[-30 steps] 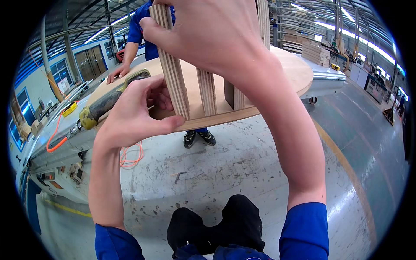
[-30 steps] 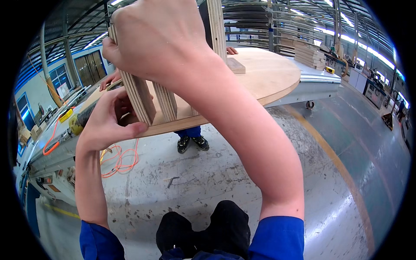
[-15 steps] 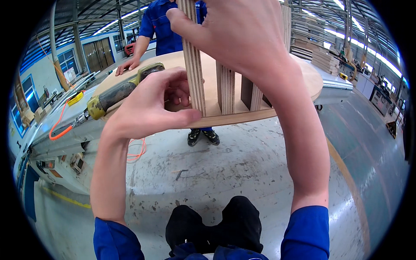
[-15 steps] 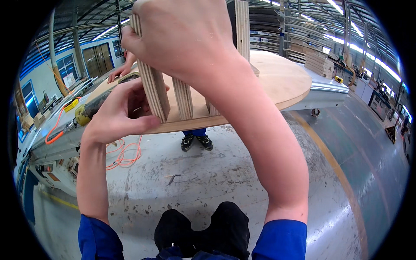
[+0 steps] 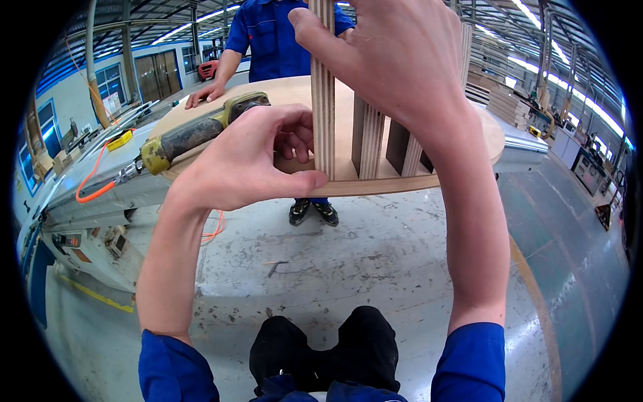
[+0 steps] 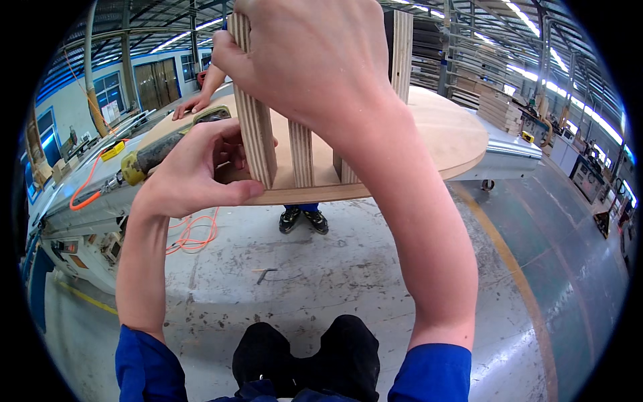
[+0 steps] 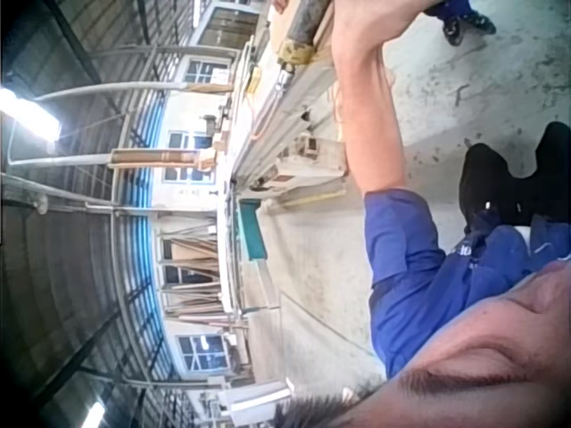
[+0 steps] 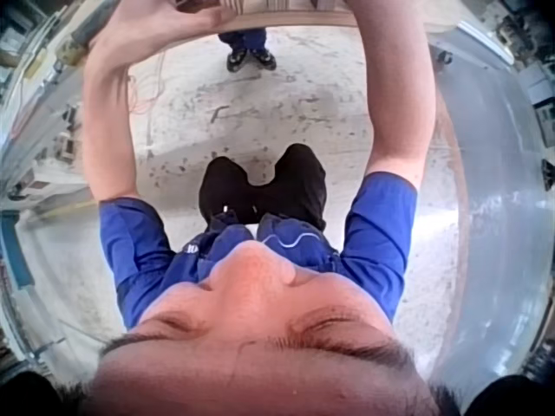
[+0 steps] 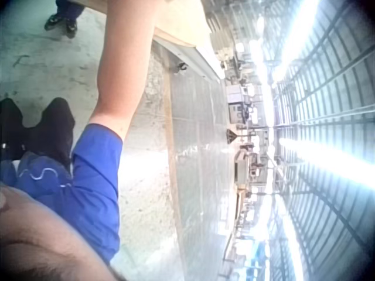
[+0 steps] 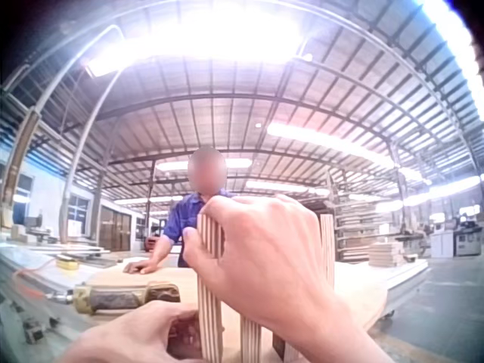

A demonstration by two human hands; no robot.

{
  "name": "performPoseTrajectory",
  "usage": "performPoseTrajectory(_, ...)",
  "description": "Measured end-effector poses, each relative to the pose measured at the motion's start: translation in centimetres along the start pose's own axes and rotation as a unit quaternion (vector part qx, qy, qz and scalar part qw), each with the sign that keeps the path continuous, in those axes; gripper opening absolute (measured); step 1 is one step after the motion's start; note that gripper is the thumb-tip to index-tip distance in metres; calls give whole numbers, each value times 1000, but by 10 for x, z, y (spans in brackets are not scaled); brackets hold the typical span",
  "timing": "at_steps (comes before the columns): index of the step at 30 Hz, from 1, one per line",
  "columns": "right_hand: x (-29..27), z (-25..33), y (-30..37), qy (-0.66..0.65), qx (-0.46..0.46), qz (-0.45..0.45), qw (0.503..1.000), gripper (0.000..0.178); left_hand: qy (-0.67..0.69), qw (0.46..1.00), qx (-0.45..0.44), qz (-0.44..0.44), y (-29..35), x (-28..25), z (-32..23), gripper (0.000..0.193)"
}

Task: The person assembles a wooden structure by attaching vertical slats to a curved base. They use a pneumatic nail gun to secure the slats in place, working methodically around the base. Another person assists by holding the base steady.

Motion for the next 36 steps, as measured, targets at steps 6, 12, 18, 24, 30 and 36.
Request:
performPoseTrajectory(6,-8,14,0,-9,4,1,1000,28,-20,1000,0,-1,1,-2,2,59)
performPoseTrajectory(12,4,3,2,48,-11,-9,999,28,-29,999,-28,-5,2,-1,-6,60)
performPoseTrajectory(18,-17,12,2,38,27,34,998,28,31,999,-12,-21,-2,8,-1,56)
performPoseTrajectory(24,-20,16,-6,2,78,30,996,29,-1,996,-58,-65,3,5,-3,74)
performPoseTrajectory(30,-14,10,0,-3,51,-3,999,29,-9,996,-34,-85,-2,5,9,73)
performPoseTrajectory(36,-14,10,-1,-19,42,-17,999,28,-16,995,-35,-95,1,5,4,73)
Point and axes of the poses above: each hand's wrist, its own y-axis away from the middle knuckle, its own x-axis out of the palm, z = x × y, the point moved 3 cm from there along -y, towards the middle knuckle, and after that the axes turned 1 degree about -y, right-handed, at the moved point
